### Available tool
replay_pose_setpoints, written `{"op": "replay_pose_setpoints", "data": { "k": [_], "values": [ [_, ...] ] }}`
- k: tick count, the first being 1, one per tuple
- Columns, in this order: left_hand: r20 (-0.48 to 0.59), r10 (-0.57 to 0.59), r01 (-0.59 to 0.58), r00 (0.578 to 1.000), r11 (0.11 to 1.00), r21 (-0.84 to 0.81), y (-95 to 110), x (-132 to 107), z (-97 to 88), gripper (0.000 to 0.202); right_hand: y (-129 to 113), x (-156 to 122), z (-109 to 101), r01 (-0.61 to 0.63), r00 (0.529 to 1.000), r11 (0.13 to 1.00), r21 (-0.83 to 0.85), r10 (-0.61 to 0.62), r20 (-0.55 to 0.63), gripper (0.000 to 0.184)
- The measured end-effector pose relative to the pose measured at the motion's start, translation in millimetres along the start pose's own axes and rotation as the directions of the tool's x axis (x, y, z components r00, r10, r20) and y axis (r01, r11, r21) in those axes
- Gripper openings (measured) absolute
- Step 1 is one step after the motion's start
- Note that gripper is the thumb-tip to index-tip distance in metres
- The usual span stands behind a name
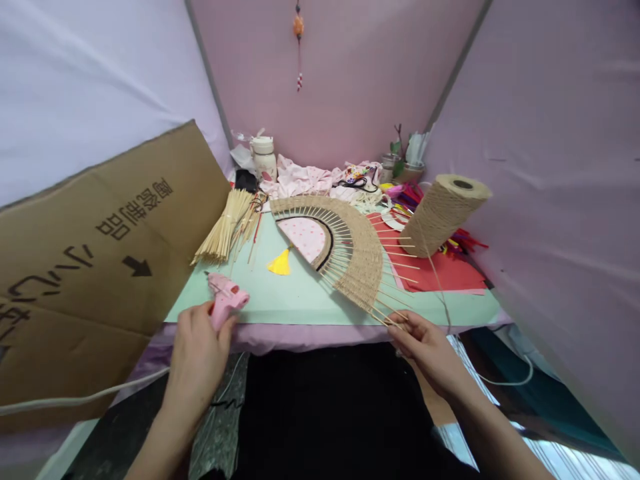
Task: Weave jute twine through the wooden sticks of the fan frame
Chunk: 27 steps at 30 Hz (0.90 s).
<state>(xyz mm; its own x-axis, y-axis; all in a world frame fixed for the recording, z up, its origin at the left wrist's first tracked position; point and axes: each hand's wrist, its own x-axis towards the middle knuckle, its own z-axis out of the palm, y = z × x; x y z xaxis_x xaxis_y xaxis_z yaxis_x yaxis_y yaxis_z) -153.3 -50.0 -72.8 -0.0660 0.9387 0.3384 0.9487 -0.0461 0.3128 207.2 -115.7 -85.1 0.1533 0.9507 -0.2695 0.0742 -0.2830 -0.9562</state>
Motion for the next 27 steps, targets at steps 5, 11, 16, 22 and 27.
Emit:
{"op": "replay_pose_setpoints", "data": {
  "k": [5, 11, 16, 22, 27],
  "values": [
    [0.024, -0.089, 0.084, 0.996, 0.981, 0.172, -21, 24, 14.6, 0.046, -2, -1, 2, 0.000, 1.000, 1.000, 0.012, 0.000, -0.008, 0.039],
    [-0.150, -0.062, 0.054, 0.987, 0.997, -0.054, 12, 21, 3.6, 0.054, -5, 0, 3, 0.016, 1.000, 0.999, 0.038, -0.015, -0.026, 0.035],
    [0.511, 0.186, 0.368, 0.840, 0.497, -0.786, 102, -8, 20.9, 0.047, -6, 0, 6, 0.031, 0.999, 0.996, 0.088, -0.028, -0.025, 0.032],
    [0.784, 0.319, 0.820, 0.533, 0.034, -0.571, 173, 8, 68.6, 0.042, -1, 0, 4, 0.040, 0.999, 0.992, 0.118, -0.039, -0.010, 0.029],
    [0.778, 0.398, 0.847, 0.486, 0.006, -0.532, 176, 17, 65.3, 0.046, 5, 2, 6, 0.044, 0.999, 0.945, 0.325, -0.038, -0.025, 0.035]
  ]
}}
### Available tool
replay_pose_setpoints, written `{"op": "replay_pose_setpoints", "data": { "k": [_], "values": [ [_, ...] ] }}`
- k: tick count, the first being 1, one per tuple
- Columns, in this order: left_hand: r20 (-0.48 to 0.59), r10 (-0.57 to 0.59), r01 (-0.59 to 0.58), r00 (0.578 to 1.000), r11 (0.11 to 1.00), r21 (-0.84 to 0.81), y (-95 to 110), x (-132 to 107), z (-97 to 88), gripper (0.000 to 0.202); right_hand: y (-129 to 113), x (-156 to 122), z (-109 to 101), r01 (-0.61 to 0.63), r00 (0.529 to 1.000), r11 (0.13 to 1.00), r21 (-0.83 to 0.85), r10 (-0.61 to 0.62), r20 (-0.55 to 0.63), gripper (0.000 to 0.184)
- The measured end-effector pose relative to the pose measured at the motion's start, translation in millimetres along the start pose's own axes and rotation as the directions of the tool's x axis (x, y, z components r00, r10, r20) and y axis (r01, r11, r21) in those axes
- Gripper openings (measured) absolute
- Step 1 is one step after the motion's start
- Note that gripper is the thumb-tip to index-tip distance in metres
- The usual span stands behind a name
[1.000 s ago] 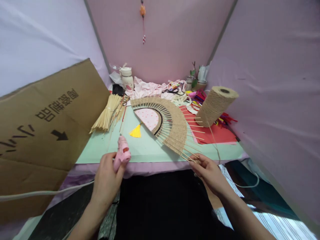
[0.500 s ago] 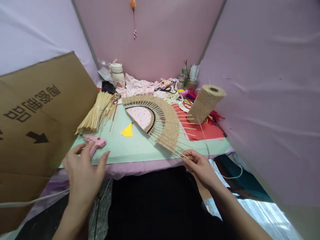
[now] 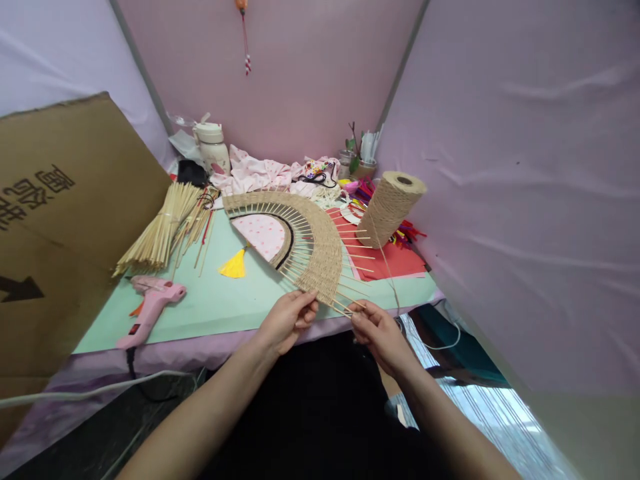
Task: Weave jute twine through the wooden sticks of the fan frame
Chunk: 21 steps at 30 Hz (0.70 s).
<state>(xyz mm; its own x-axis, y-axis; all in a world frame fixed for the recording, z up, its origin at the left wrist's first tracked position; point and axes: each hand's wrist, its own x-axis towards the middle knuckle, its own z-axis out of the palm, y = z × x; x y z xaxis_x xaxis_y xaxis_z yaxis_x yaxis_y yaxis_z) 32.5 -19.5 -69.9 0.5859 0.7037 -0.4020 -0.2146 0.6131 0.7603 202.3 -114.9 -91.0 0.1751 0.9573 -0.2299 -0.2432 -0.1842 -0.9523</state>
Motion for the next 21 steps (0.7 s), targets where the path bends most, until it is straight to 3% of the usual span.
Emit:
{"op": "replay_pose_setpoints", "data": {
  "k": [4, 7, 15, 21],
  "values": [
    [0.009, -0.001, 0.001, 1.000, 1.000, 0.005, 1, -3, -1.7, 0.046, -1, 4, 3, -0.031, 0.999, 0.970, 0.240, 0.024, 0.035, 0.037],
    [0.004, 0.015, -0.015, 1.000, 1.000, 0.024, 1, -3, -3.4, 0.045, -5, 5, 3, -0.037, 0.999, 0.963, 0.266, 0.033, 0.020, 0.028],
    [-0.049, 0.036, -0.033, 0.998, 0.998, 0.052, 5, -4, -2.3, 0.041, -7, -5, 2, 0.159, 0.987, 0.966, 0.202, -0.153, -0.043, 0.033],
    [-0.068, 0.054, -0.050, 0.996, 0.997, 0.061, 6, -4, -1.6, 0.041, -8, -23, 6, 0.336, 0.932, 0.939, -0.076, -0.343, -0.119, 0.030]
  ]
}}
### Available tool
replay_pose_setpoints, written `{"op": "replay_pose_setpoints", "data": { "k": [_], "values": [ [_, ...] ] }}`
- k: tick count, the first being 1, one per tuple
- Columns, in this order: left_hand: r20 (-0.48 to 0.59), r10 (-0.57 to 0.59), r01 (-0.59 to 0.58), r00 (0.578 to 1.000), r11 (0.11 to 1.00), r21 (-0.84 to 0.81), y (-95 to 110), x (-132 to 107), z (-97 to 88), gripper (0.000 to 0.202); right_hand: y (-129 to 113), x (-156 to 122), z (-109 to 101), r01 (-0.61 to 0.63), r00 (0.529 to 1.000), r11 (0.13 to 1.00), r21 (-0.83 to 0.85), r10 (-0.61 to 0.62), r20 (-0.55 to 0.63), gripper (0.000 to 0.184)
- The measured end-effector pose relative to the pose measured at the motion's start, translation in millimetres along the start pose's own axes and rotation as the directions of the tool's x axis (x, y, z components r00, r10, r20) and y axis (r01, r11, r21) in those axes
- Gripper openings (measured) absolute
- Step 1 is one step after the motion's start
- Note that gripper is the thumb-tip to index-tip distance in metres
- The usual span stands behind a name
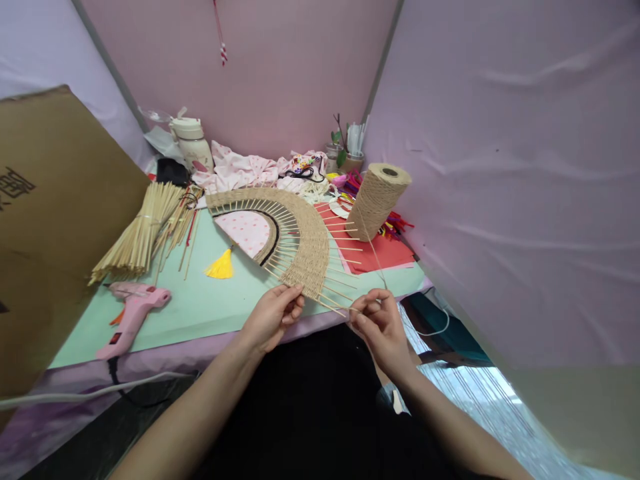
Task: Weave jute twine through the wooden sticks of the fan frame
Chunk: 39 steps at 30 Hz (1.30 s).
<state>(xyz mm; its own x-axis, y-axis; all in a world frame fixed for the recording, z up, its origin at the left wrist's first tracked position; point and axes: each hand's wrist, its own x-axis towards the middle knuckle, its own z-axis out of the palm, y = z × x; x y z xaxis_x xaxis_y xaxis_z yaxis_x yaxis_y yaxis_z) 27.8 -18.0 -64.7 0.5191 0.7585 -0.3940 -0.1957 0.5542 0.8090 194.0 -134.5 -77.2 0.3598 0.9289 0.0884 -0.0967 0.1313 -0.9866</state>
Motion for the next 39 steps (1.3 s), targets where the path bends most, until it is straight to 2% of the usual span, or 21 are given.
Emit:
{"op": "replay_pose_setpoints", "data": {
  "k": [4, 8, 11, 17, 20, 24, 27, 32, 35, 39],
  "values": [
    [0.005, -0.005, 0.005, 1.000, 1.000, -0.002, 3, -2, 0.8, 0.042, 4, -5, -1, 0.054, 0.998, 0.994, -0.100, -0.056, -0.019, 0.026],
    [0.015, -0.018, 0.018, 1.000, 1.000, 0.004, 5, -3, 0.5, 0.042, 14, 2, 1, -0.045, 0.998, 0.992, -0.117, 0.041, -0.041, 0.026],
    [0.002, -0.012, 0.012, 1.000, 1.000, -0.007, 7, -4, -0.3, 0.041, 19, 12, 10, -0.129, 0.991, 0.985, -0.115, 0.125, -0.037, 0.026],
    [0.064, -0.031, 0.031, 0.997, 1.000, 0.003, 14, -9, -2.0, 0.039, 20, 29, 37, -0.165, 0.985, 0.970, -0.177, 0.171, 0.024, 0.035],
    [0.090, -0.033, 0.032, 0.995, 0.999, 0.006, 16, -11, -1.7, 0.038, 20, 33, 48, -0.146, 0.987, 0.976, -0.160, 0.154, 0.040, 0.040],
    [0.109, -0.017, 0.019, 0.994, 1.000, -0.013, 15, -12, -3.5, 0.037, 19, 38, 56, -0.178, 0.973, 0.983, -0.043, 0.183, 0.143, 0.043],
    [0.125, -0.037, 0.039, 0.991, 0.999, -0.014, 16, -14, -6.9, 0.035, 16, 41, 56, -0.247, 0.954, 0.969, -0.027, 0.248, 0.166, 0.045],
    [0.135, -0.087, 0.098, 0.987, 0.992, -0.078, 14, -15, -10.0, 0.031, 10, 39, 47, -0.202, 0.973, 0.972, -0.119, 0.213, 0.086, 0.047],
    [0.097, -0.134, 0.148, 0.986, 0.975, -0.164, 7, -14, -9.8, 0.019, 12, 37, 41, -0.200, 0.974, 0.965, -0.172, 0.215, 0.074, 0.045],
    [0.046, -0.220, 0.225, 0.974, 0.955, -0.196, -1, -14, -11.2, 0.005, 20, 39, 34, -0.193, 0.967, 0.961, -0.195, 0.221, 0.130, 0.043]
  ]
}}
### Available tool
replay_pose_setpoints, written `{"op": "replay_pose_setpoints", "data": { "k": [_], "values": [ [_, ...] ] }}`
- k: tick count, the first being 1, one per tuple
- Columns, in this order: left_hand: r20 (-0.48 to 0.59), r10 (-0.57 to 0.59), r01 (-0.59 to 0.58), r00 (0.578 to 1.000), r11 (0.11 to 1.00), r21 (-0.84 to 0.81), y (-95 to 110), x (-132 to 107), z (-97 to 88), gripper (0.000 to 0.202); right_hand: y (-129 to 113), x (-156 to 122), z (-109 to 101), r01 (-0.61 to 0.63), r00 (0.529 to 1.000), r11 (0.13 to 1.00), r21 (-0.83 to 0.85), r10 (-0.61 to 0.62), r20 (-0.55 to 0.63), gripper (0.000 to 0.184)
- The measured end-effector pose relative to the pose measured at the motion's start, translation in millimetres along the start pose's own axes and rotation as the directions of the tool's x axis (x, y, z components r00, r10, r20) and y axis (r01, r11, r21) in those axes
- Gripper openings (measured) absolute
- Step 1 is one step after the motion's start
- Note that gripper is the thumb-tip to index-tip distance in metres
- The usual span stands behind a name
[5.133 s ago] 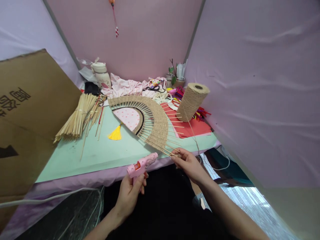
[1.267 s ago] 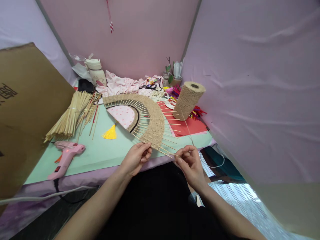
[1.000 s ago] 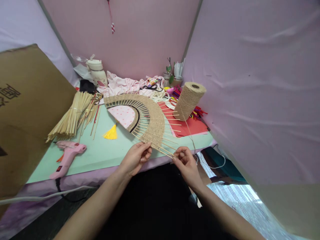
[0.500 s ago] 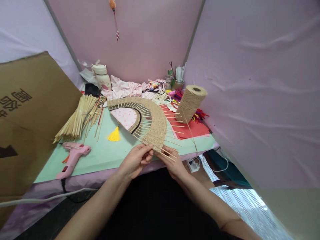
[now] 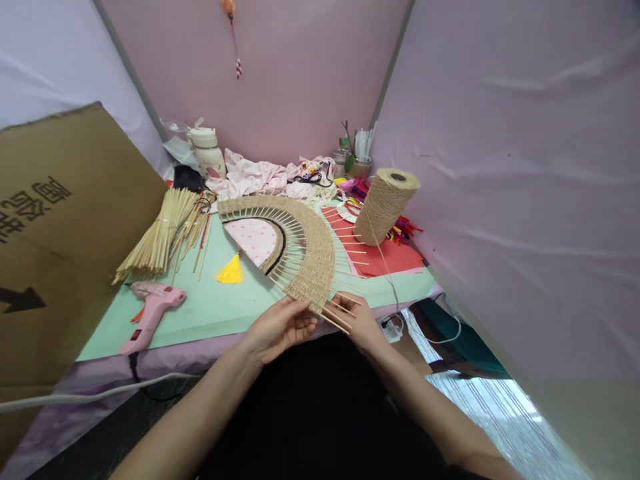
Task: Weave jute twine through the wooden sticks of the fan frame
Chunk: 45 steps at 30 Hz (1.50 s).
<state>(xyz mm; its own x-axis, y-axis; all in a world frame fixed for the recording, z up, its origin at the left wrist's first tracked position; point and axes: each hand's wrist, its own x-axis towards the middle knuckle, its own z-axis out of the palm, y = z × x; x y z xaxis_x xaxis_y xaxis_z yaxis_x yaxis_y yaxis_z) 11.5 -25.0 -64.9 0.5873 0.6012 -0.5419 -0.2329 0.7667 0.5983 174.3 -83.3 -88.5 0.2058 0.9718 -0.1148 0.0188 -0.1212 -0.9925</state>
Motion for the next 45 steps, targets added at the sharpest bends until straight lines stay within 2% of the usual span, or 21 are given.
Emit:
{"op": "replay_pose_setpoints", "data": {
  "k": [6, 12, 17, 24, 28, 34, 39, 45],
  "values": [
    [-0.001, -0.054, 0.054, 0.999, 0.998, 0.033, -1, 0, -5.3, 0.007, 4, 5, -5, 0.080, 0.997, 0.992, -0.098, -0.079, 0.009, 0.035],
    [0.011, -0.093, 0.092, 0.996, 0.996, 0.017, -3, -1, -8.5, 0.009, 2, 2, -7, 0.023, 1.000, 0.991, -0.134, -0.024, -0.001, 0.034],
    [0.033, -0.072, 0.073, 0.997, 0.997, -0.018, -6, 0, -10.9, 0.010, 3, -1, -14, 0.004, 1.000, 0.991, -0.134, -0.007, -0.022, 0.034],
    [-0.014, -0.065, 0.065, 0.998, 0.998, -0.013, -4, 0, -4.3, 0.004, 3, -3, -16, 0.015, 0.998, 0.988, -0.155, -0.023, -0.054, 0.032],
    [0.025, -0.098, 0.098, 0.995, 0.995, 0.015, -4, 0, -1.4, 0.015, 5, -2, -16, 0.015, 0.998, 0.989, -0.148, -0.024, -0.056, 0.031],
    [0.013, -0.049, 0.048, 0.999, 0.996, 0.074, -8, 2, -1.8, 0.018, 6, -3, -17, 0.014, 0.997, 0.990, -0.143, -0.024, -0.068, 0.028],
    [0.039, -0.032, 0.029, 0.999, 0.997, 0.076, -8, 1, -4.2, 0.020, 8, -7, -28, 0.023, 1.000, 0.981, -0.194, -0.020, 0.014, 0.023],
    [0.065, -0.027, 0.022, 0.998, 0.996, 0.082, -8, 3, -8.2, 0.018, -2, -26, -50, 0.036, 0.976, 0.951, -0.306, 0.033, 0.217, 0.023]
  ]
}}
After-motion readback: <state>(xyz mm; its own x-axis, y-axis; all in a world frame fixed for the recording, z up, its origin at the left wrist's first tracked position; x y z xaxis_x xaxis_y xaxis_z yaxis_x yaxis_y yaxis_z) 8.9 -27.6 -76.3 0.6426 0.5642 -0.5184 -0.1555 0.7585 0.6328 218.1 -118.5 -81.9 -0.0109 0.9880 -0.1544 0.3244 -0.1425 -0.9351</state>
